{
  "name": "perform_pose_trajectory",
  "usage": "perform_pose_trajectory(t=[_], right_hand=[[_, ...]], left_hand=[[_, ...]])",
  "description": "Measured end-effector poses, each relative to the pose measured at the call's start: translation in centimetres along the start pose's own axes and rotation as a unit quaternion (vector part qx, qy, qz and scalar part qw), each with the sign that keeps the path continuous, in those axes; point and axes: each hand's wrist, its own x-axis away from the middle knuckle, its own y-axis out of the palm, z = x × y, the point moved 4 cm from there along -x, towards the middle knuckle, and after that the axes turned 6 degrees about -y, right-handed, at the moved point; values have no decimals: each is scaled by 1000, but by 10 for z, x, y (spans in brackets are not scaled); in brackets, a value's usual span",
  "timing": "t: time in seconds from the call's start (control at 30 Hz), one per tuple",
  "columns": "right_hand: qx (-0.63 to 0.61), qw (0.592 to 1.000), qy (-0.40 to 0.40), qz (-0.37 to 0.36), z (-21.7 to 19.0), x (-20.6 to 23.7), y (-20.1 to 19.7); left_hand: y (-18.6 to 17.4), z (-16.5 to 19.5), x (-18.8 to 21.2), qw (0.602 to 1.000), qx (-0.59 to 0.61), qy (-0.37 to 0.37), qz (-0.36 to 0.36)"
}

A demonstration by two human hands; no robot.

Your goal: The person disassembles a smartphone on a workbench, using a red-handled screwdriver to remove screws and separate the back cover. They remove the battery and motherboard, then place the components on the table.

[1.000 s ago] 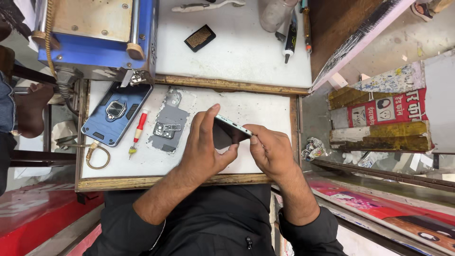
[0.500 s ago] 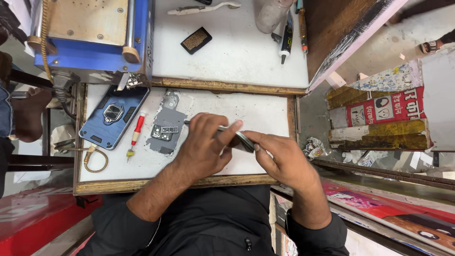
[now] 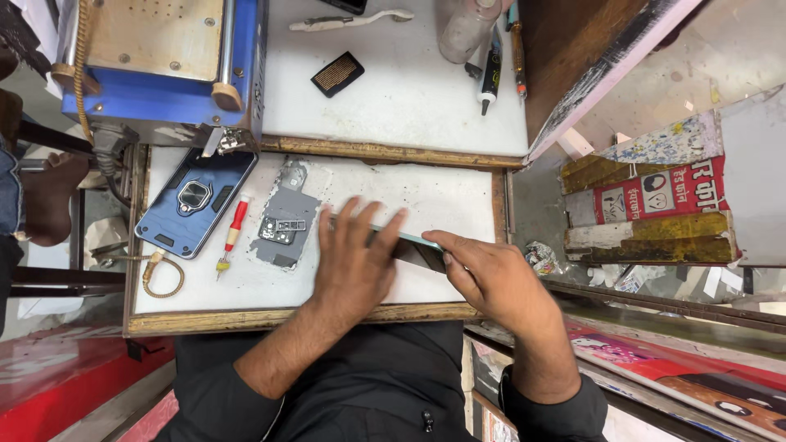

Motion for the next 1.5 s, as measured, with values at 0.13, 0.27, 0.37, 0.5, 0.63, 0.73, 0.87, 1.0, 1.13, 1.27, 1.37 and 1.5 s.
perform_pose_trajectory(t=[0.13, 0.27, 0.37, 0.5, 0.63, 0.73, 0.87, 1.0, 1.13, 1.27, 1.37, 1.5], right_hand=[[-36, 995, -15, 92, 17, 16, 18], [-72, 979, -26, 187, 23, 25, 41], [-92, 973, -88, 195, 16, 22, 58], [-66, 990, -63, 108, 18, 6, 76], [-67, 992, -83, 70, 18, 0, 82], [-85, 996, -34, 12, 25, -2, 84], [-106, 994, -22, -22, 29, -2, 78], [-113, 992, -3, -50, 30, -5, 68], [-68, 994, -8, -90, 28, -10, 56], [-1, 991, -11, -132, 23, -17, 48], [-20, 993, -26, -116, 18, -24, 43], [-18, 989, 9, -148, 13, -28, 41]], left_hand=[[-16, -14, 11, 991, 41, -114, 53], [-26, -41, 14, 910, 334, -237, 64], [-34, -58, 21, 831, 483, -276, 23], [-42, -74, 16, 847, 435, -305, 24], [-52, -68, 12, 918, 283, -277, 39], [-56, -62, 6, 925, 266, -268, 45], [-58, -50, 2, 941, 229, -245, 49], [-63, -32, -2, 979, 129, -139, 74], [-60, -18, -4, 983, 135, -113, 44], [-56, 1, -9, 992, 113, -56, 26], [-56, 10, -11, 994, 108, -33, 9], [-61, 10, -15, 994, 103, -28, -10]])
